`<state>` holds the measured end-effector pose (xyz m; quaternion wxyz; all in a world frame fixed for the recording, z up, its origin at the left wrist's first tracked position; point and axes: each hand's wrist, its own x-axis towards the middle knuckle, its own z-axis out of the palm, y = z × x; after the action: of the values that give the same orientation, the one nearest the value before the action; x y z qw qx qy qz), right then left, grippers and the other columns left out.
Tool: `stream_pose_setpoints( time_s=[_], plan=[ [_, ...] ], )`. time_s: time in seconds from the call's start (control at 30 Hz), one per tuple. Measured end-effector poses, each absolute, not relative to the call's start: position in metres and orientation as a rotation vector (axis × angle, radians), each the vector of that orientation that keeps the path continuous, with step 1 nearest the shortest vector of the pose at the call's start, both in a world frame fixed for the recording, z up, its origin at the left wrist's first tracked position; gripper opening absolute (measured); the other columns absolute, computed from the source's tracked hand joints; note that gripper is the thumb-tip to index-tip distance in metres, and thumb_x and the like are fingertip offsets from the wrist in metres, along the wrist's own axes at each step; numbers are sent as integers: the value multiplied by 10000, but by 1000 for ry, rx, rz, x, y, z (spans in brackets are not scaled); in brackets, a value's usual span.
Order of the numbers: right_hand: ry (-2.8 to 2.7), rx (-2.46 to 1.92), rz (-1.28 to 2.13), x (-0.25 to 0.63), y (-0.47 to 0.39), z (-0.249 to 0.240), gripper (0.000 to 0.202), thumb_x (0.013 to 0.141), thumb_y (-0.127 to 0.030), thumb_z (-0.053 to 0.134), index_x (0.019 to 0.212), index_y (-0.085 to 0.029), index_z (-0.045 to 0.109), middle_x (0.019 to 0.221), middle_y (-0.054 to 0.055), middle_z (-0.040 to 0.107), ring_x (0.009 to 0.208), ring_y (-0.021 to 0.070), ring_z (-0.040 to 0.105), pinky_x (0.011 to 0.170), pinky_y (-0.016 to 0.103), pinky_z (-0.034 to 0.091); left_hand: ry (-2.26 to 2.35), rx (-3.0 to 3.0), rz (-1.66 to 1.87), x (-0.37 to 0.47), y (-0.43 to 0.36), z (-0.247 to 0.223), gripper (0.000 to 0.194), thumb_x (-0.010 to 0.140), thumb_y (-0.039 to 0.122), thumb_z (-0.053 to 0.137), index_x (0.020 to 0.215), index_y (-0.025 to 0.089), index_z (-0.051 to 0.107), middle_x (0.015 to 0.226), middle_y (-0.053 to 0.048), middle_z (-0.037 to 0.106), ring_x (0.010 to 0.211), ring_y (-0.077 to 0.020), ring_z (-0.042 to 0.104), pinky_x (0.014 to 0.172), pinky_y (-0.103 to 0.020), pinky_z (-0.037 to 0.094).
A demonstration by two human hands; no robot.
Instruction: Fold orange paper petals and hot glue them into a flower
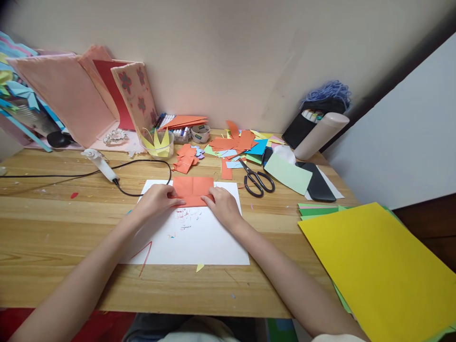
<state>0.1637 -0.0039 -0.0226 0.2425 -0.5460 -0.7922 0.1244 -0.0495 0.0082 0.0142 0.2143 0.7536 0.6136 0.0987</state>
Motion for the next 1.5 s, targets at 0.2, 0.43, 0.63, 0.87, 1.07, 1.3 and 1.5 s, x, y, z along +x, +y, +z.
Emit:
stream_pose_setpoints(
  time_s=[0.2, 0.43, 0.63, 0.87, 1.07, 1.3, 1.5],
  plan=[
    [-2182, -1496, 291, 163, -4, -24, 228, 838, -298, 528, 658, -191, 435, 659, 2, 519, 625, 144, 460, 578, 238, 320, 1716, 2123, 236, -48, 8, 16, 345, 664, 495, 613, 546, 186, 515, 582, -9, 563, 556, -148, 485, 503, -253, 257],
    [-2225, -1525, 172, 162, -8, -26, 177, 854, -287, 503, 712, -188, 464, 700, 31, 553, 665, 176, 486, 590, 272, 369, 1781, 2107, 214, -49, 7, 15, 354, 641, 543, 613, 638, 198, 533, 679, -21, 608, 630, -179, 536, 505, -256, 260],
    [-2398, -1230, -83, 161, -11, -17, 204, 879, -158, 429, 1037, -153, 557, 1147, 117, 569, 1060, 242, 490, 882, 392, 415, 1762, 2076, 289, -49, 6, 14, 344, 634, 516, 626, 708, 206, 496, 752, -14, 620, 681, -181, 553, 523, -251, 288],
    [-2725, -823, 55, 155, -25, -23, 452, 867, -43, 350, 1315, -94, 391, 1335, 120, 456, 1235, 173, 426, 991, 321, 415, 1744, 2066, 326, -51, 6, 13, 303, 655, 475, 611, 702, 202, 489, 735, -14, 611, 669, -178, 555, 536, -249, 308],
    [-2825, -1034, -8, 150, -37, -13, 451, 808, -4, 386, 1244, -59, 483, 1306, 165, 456, 1200, 222, 462, 941, 351, 464, 1742, 2005, 322, -56, 11, 13, 323, 650, 500, 615, 694, 198, 511, 717, -10, 604, 665, -168, 542, 520, -248, 301],
    [-2934, -1376, -46, 154, -46, 6, 494, 747, 49, 388, 1219, -34, 505, 1276, 210, 453, 1137, 259, 518, 799, 340, 540, 1717, 2093, 316, -55, 12, 15, 227, 691, 418, 606, 684, 205, 527, 759, -4, 592, 716, -165, 531, 539, -245, 303],
    [-2935, -1522, -83, 153, -51, 12, 496, 699, 85, 421, 1173, 2, 542, 1219, 261, 480, 1065, 295, 569, 700, 313, 568, 1466, 2188, 415, -42, 2, 13, 83, 735, 276, 571, 714, 208, 529, 744, 9, 589, 680, -145, 524, 566, -241, 325]
  ],
)
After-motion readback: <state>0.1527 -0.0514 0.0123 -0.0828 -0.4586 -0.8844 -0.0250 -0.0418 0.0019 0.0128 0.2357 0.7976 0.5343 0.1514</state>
